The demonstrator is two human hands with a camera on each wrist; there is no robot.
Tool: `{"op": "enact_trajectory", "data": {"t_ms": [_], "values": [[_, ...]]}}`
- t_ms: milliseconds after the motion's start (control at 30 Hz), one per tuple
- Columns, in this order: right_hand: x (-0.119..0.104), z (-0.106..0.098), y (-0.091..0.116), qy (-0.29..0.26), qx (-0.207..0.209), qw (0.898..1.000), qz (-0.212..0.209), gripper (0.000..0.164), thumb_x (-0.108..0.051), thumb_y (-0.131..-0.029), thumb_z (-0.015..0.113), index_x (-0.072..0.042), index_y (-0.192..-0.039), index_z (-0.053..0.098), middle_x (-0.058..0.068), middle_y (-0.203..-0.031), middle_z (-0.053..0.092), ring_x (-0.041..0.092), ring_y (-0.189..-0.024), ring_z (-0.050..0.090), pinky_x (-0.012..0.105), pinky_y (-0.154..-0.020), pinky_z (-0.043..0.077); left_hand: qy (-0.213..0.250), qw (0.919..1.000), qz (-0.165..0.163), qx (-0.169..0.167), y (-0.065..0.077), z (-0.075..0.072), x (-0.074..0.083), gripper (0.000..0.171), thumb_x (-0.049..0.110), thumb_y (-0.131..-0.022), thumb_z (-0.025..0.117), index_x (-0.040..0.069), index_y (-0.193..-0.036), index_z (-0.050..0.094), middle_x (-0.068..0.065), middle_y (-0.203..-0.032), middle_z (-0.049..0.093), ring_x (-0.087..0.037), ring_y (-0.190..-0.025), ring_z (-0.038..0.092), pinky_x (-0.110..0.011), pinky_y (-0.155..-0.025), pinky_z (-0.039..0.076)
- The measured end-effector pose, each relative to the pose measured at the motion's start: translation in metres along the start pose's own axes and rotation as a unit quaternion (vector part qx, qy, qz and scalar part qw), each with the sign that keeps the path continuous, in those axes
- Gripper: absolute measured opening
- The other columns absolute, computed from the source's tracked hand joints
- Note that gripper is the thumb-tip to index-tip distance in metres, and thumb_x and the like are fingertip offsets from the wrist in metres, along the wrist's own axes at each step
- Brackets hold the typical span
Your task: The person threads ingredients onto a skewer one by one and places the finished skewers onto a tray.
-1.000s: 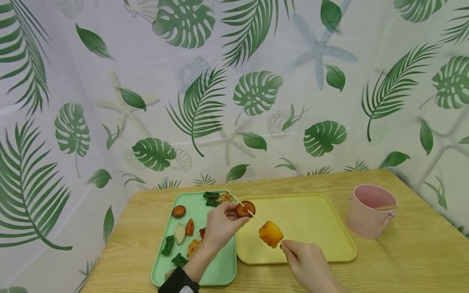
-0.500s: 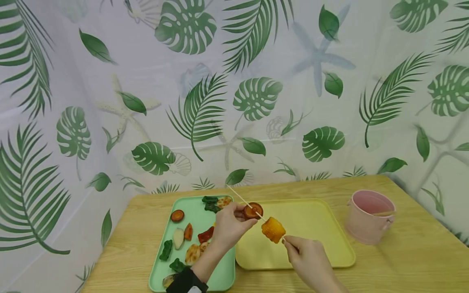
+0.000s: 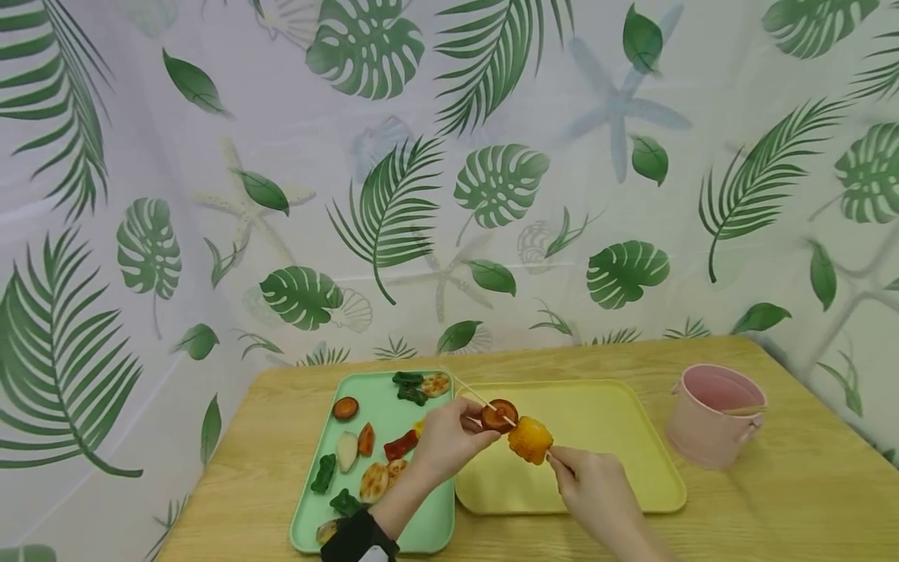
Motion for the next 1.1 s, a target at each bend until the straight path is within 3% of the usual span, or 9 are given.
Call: {"op": "enact_trajectory", "data": {"t_ms": [100,200,300,400,533,667,833,967,1100], "values": [[0.007,-0.002,0.002,0.015,0.004,1.0,-0.006,0.011,0.004,-0.079,0.068,0.0,-0.088,0.073,0.007,-0.075,0.069,0.005,-0.054,0.052,0.021,-0.049,0.044,-0.087,0.9945,-0.001,-0.058,0.001,0.0,-0.007,0.034,0.017,-0.078,0.074,-0.002,-0.104,0.065,-0.014,-0.098,0.065,-0.022,-0.08,0.064,-0.03,-0.065,0.052],[0.015,-0.004,0.004,0.015,0.003,1.0,0.005,0.011,0.003,-0.08,0.068,0.001,-0.089,0.073,0.002,-0.069,0.066,0.003,-0.051,0.046,0.02,-0.047,0.041,-0.195,0.9741,-0.006,-0.115,0.004,-0.004,-0.021,0.027,0.015,-0.078,0.073,-0.001,-0.099,0.067,-0.013,-0.093,0.065,-0.021,-0.075,0.06,-0.03,-0.062,0.048],[0.019,-0.007,0.007,0.009,0.002,1.0,0.009,0.011,0.003,-0.08,0.067,0.0,-0.089,0.073,-0.005,-0.059,0.058,0.0,-0.047,0.039,0.019,-0.043,0.036,-0.282,0.9492,-0.008,-0.138,0.007,-0.016,-0.04,0.015,0.011,-0.076,0.071,0.001,-0.085,0.065,-0.007,-0.076,0.059,-0.015,-0.062,0.049,-0.027,-0.053,0.037],[0.021,-0.009,0.007,0.002,-0.004,1.0,0.012,0.01,0.003,-0.081,0.066,-0.002,-0.087,0.072,-0.011,-0.054,0.046,-0.001,-0.044,0.034,0.019,-0.042,0.033,-0.322,0.9378,-0.011,-0.13,0.007,-0.032,-0.057,0.013,0.008,-0.076,0.07,0.002,-0.086,0.064,-0.005,-0.075,0.054,-0.016,-0.063,0.048,-0.027,-0.053,0.037],[0.027,-0.008,0.008,-0.022,-0.041,0.998,0.048,0.01,0.002,-0.084,0.063,-0.004,-0.087,0.071,-0.01,-0.052,0.041,0.0,-0.04,0.034,0.019,-0.039,0.033,-0.326,0.9365,-0.027,-0.126,0.002,-0.051,-0.073,0.034,0.012,-0.078,0.073,-0.003,-0.107,0.062,-0.014,-0.094,0.058,-0.029,-0.086,0.057,-0.036,-0.068,0.048],[0.033,-0.004,0.01,-0.036,-0.079,0.993,0.085,0.012,0.001,-0.087,0.06,-0.002,-0.091,0.071,-0.008,-0.051,0.042,0.002,-0.037,0.036,0.02,-0.038,0.034,-0.309,0.9376,-0.055,-0.15,-0.004,-0.056,-0.086,0.046,0.018,-0.079,0.075,-0.004,-0.116,0.059,-0.018,-0.108,0.059,-0.033,-0.097,0.057,-0.04,-0.075,0.05],[0.036,-0.002,0.013,-0.021,-0.079,0.994,0.076,0.013,0.001,-0.086,0.061,-0.003,-0.092,0.072,-0.007,-0.055,0.048,0.003,-0.042,0.035,0.02,-0.043,0.034,-0.276,0.947,-0.079,-0.145,-0.008,-0.055,-0.098,0.033,0.017,-0.082,0.071,-0.004,-0.106,0.062,-0.017,-0.099,0.062,-0.027,-0.082,0.059,-0.036,-0.068,0.049],[0.036,-0.002,0.017,-0.017,-0.069,0.996,0.061,0.012,0.003,-0.083,0.063,-0.003,-0.088,0.072,-0.003,-0.062,0.058,0.002,-0.044,0.038,0.02,-0.045,0.036,-0.266,0.9513,-0.087,-0.13,-0.011,-0.054,-0.104,0.025,0.017,-0.083,0.069,-0.003,-0.097,0.062,-0.015,-0.089,0.062,-0.018,-0.065,0.052,-0.032,-0.061,0.042],[0.037,0.001,0.022,-0.018,-0.078,0.995,0.065,0.011,0.003,-0.082,0.064,-0.004,-0.087,0.072,0.002,-0.07,0.064,0.003,-0.049,0.042,0.02,-0.048,0.039,-0.253,0.9573,-0.073,-0.118,-0.015,-0.048,-0.107,0.028,0.017,-0.084,0.067,-0.004,-0.101,0.062,-0.016,-0.091,0.062,-0.02,-0.067,0.053,-0.033,-0.063,0.043]]}}
Point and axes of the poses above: each hand's wrist, its own y-axis away from the middle knuckle, its own z-axis out of the palm, x = y × z, the point moved 6 cm from there along -y, towards the middle knuckle
